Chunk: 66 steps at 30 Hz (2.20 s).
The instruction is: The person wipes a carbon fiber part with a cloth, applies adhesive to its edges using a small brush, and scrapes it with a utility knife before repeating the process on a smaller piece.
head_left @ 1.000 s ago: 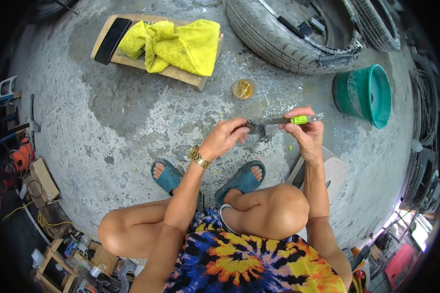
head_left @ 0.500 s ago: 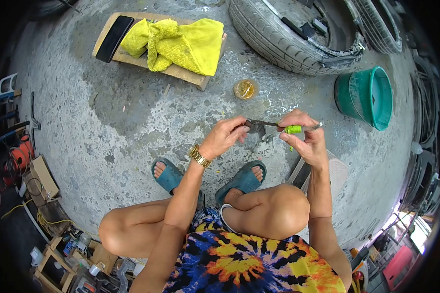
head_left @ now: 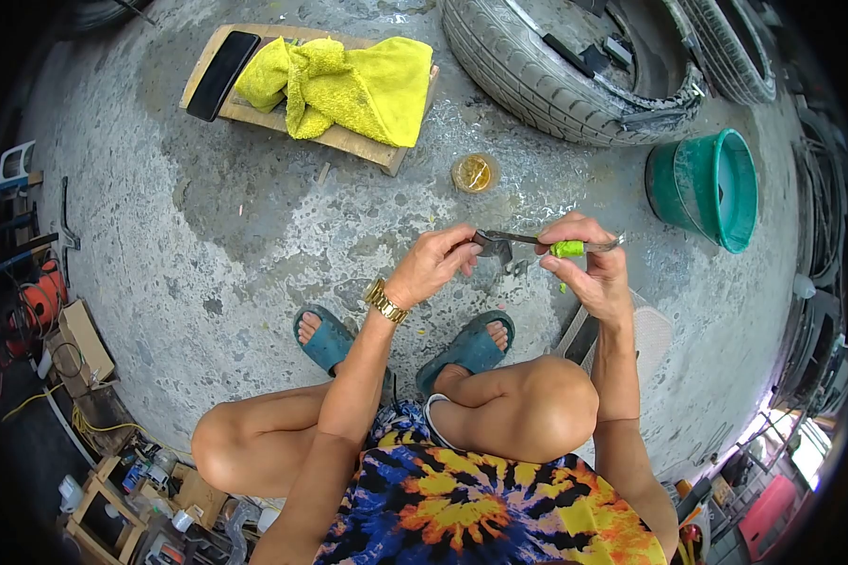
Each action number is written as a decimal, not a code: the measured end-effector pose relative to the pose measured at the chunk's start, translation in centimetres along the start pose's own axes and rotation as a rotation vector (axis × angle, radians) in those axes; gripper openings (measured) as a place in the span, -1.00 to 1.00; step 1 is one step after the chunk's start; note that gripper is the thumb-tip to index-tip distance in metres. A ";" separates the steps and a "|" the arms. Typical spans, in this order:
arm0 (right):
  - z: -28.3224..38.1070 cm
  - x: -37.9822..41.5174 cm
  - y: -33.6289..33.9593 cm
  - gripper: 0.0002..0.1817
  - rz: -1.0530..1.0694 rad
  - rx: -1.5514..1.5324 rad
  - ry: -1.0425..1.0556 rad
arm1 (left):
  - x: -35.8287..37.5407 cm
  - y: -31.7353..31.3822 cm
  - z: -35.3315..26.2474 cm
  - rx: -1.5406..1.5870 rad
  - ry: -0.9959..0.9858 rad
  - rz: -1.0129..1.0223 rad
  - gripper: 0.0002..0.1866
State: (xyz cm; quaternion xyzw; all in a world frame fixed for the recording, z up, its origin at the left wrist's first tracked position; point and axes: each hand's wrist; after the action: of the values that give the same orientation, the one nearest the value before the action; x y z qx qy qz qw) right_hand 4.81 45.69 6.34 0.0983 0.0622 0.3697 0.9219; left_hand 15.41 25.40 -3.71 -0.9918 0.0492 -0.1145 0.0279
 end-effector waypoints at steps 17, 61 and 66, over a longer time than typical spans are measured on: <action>0.0 0.2 0.8 -0.90 -0.138 -0.108 0.031 | 0.1 0.4 0.5 0.054 0.036 -0.014 -0.84; -6.0 1.4 -1.9 -0.92 -0.236 0.354 -0.148 | -0.8 -2.8 2.4 -0.377 -0.035 -0.468 -0.25; -7.2 0.9 1.0 -0.82 -0.288 0.747 -0.203 | -0.4 -2.1 3.0 -0.395 -0.175 -0.456 -0.27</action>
State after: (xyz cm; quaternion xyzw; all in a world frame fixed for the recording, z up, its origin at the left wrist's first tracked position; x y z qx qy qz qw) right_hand 3.47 48.03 -0.52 0.4522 0.1140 0.1773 0.8667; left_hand 15.95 27.68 -6.58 -0.9696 -0.1556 -0.0202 -0.1877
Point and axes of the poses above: each hand's wrist, its own x-axis away from the middle knuckle, its own y-axis out of the back of the hand, z = x × y, and after that the axes turned 1 degree about z, right-handed
